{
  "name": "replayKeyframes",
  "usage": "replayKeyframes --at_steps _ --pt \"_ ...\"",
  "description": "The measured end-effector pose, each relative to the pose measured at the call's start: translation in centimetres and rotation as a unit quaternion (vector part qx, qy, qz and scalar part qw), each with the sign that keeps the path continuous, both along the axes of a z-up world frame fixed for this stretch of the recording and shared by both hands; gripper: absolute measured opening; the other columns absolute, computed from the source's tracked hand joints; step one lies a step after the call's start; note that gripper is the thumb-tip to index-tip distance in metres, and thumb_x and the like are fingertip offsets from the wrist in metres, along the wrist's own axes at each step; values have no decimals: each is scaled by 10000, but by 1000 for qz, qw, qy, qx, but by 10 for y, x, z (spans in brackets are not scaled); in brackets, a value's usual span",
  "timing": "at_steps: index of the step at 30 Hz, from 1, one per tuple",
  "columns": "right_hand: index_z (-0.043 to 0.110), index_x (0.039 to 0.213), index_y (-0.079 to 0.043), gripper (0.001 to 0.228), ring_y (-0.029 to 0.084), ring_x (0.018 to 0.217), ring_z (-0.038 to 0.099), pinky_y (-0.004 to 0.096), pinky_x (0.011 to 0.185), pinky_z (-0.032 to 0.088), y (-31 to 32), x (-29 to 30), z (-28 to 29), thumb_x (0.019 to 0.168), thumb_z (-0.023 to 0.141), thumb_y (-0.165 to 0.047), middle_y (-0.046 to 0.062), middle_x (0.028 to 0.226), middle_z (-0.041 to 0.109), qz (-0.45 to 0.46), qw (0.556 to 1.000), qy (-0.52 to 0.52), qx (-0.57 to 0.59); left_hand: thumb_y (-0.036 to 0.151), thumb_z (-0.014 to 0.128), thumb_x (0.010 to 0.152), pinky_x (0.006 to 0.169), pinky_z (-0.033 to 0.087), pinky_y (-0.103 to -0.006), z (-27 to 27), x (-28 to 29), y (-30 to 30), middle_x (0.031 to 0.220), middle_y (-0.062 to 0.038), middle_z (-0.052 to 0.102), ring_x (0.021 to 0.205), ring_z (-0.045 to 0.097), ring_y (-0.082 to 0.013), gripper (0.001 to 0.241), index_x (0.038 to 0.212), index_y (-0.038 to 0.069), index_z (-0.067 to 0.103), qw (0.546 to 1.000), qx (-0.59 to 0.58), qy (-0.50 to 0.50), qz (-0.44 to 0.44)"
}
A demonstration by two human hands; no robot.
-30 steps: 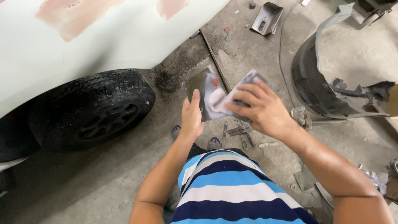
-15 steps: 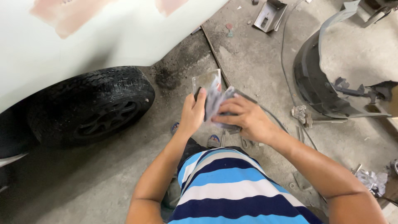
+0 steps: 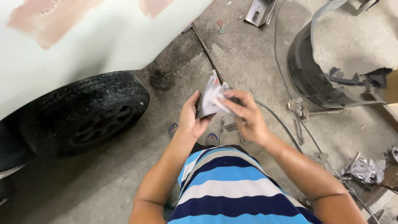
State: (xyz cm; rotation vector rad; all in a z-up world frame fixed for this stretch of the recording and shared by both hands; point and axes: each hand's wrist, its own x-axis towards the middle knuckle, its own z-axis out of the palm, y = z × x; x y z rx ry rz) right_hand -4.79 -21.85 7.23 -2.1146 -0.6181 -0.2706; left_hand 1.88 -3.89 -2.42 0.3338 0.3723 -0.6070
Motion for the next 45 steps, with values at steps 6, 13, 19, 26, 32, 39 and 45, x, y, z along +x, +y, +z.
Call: replayKeyframes --at_steps 6,13,19,26,32,39,45 --pt "761 1226 -183 647 310 1162 620 502 1041 505 -54 28 43 646 682 92 84 1206 641 -12 950 -113 -290 301 527 1042 826 616 -365 20 -4 15 1127 -108 700 960 721 -220 354 1229 12 610 999 34 5 25" --pt "769 1223 -202 585 315 1216 635 389 1029 504 -37 37 55 707 682 59 61 1260 675 -31 969 -92 -227 386 529 1154 559 315 -360 17 -8 10 639 -25 449 648 421 -124 569 766 -30 536 748 537 -390 -27" --pt "705 1301 -230 568 289 1301 558 573 1188 350 -16 -2 19 758 754 -74 41 1280 641 109 975 -24 -195 312 566 1042 857 528 -282 5 14 8 1184 -61 672 1028 633 -141 353 1220 14 629 890 337 -297 79" --pt "642 1414 -172 695 312 1386 532 568 1277 329 -29 -32 2 769 723 73 111 1406 546 41 998 -51 8 330 507 1040 943 541 -389 -11 38 11 1267 -68 655 1132 654 -227 420 1354 54 548 972 217 -76 43" --pt "655 1411 -152 760 361 1439 501 464 1233 384 -5 -29 -4 725 623 175 141 1469 524 -38 996 -37 74 312 414 1030 963 551 -423 -1 18 -13 1237 -154 694 1110 687 -277 460 1304 -16 586 992 35 13 -119" --pt "705 1298 -242 747 311 1334 521 587 1186 361 -70 -8 50 608 712 44 50 1303 595 -113 930 -123 -327 264 507 1088 883 568 -390 17 18 -4 1150 -82 675 1016 676 -214 294 1245 34 602 994 69 -83 -10" --pt "713 1287 -223 746 286 1312 536 579 1199 345 -37 -8 67 573 727 -9 48 1288 600 -50 938 -119 -323 298 549 1067 835 575 -388 21 13 -22 1124 -93 680 969 677 -206 324 1231 24 603 977 137 -156 46"
